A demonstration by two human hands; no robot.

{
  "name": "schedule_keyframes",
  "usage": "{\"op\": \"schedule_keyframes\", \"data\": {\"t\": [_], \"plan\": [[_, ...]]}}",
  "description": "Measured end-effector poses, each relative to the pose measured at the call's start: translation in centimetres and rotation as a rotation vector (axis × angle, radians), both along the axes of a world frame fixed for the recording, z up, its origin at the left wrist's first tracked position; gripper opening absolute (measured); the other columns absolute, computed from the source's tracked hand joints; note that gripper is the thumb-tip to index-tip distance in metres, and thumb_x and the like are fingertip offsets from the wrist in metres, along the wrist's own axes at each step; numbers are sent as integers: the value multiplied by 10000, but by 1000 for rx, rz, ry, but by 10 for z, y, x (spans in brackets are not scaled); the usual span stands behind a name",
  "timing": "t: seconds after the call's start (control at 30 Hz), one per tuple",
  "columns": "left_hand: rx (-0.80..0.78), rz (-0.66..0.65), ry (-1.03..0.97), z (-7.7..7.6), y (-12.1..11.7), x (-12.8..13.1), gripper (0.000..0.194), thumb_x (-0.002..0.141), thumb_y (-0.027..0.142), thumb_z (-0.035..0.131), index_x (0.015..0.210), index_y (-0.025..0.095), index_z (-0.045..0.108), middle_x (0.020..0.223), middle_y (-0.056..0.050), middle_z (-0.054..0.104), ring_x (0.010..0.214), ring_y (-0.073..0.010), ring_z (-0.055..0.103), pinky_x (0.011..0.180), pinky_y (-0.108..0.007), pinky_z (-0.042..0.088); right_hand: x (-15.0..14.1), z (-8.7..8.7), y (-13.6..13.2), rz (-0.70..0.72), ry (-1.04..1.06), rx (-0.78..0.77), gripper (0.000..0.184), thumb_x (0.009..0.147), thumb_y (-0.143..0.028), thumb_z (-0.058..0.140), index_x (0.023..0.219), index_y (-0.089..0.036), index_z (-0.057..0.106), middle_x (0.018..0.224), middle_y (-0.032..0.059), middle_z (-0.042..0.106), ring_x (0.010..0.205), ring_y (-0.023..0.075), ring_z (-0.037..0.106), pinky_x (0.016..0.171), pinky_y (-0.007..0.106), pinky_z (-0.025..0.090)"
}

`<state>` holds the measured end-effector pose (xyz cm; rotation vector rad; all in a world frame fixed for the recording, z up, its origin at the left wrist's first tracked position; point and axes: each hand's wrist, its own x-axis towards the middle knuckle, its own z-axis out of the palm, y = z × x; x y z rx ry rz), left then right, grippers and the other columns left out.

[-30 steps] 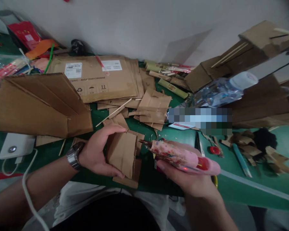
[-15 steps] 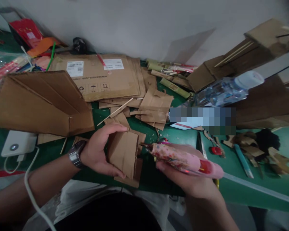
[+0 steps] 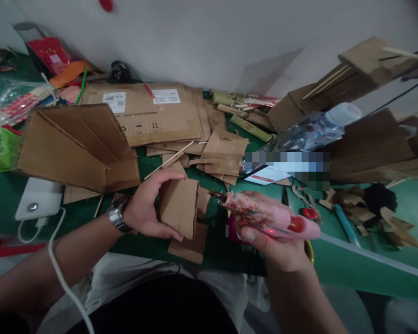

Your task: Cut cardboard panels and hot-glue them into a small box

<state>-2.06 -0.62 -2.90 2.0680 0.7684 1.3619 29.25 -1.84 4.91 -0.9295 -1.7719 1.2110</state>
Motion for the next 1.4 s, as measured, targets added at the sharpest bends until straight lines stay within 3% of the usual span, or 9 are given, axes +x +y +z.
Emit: {"op": "schedule_keyframes", "data": {"t": [0.13,0.27,0.43,0.57,0.67,0.87,1.1,1.4], "plan": [[13,-9,-2,-3,-1,-1,1199,602,746,982,1585,269,488,1422,-167,640,1248,-387,674,1064,-557,567,-4,1,1,-1,22,-39,320,948,-456,832,1244,-338,847,1147,63,849,997,298,805,873,422,661],[11,4,13,-7,1,-3,1231,562,758,988,1580,294,473,1456,-172,614,1291,-405,657,1081,-575,559,-9,9,-6,-2,27,-87,348,945,-472,841,1264,-334,852,1312,78,833,1228,350,788,1082,496,643],[33,-29,29,-9,4,-5,1178,598,772,955,1562,277,494,1447,-186,630,1273,-406,672,1049,-578,569,-8,26,-29,-13,-70,-111,410,956,-472,825,1324,-291,828,1318,105,824,1184,349,796,847,422,723],[68,-31,30,-10,8,-4,1165,571,788,948,1522,253,540,1422,-189,669,1249,-404,690,1035,-566,576,-1,39,-47,-57,-126,-104,426,946,-487,828,1322,-289,822,999,87,840,1017,316,811,670,355,693],[114,-15,27,-11,11,-3,1117,619,757,939,1525,237,543,1409,-188,677,1234,-403,702,1024,-567,584,3,46,-56,-102,-144,-66,426,908,-495,869,1281,-293,833,924,71,820,931,303,805,663,369,686],[119,17,33,-11,13,0,1067,651,738,932,1511,225,564,1382,-175,683,1213,-380,714,1007,-544,610,3,55,-65,-94,-169,-47,391,966,-437,805,1319,-270,823,1101,86,836,921,261,790,637,339,667],[143,1,33,-8,10,3,1054,666,703,946,1506,194,562,1375,-191,684,1189,-370,724,983,-498,604,2,65,-62,-89,-205,-92,398,970,-442,808,1326,-265,819,870,47,797,846,235,775,650,328,659],[64,-6,42,-8,7,6,1044,668,723,918,1481,175,560,1377,-199,691,1223,-388,717,1012,-537,601,-16,82,-62,-98,-308,-45,344,975,-448,799,1268,-273,842,771,35,765,816,239,765,598,317,638]]}}
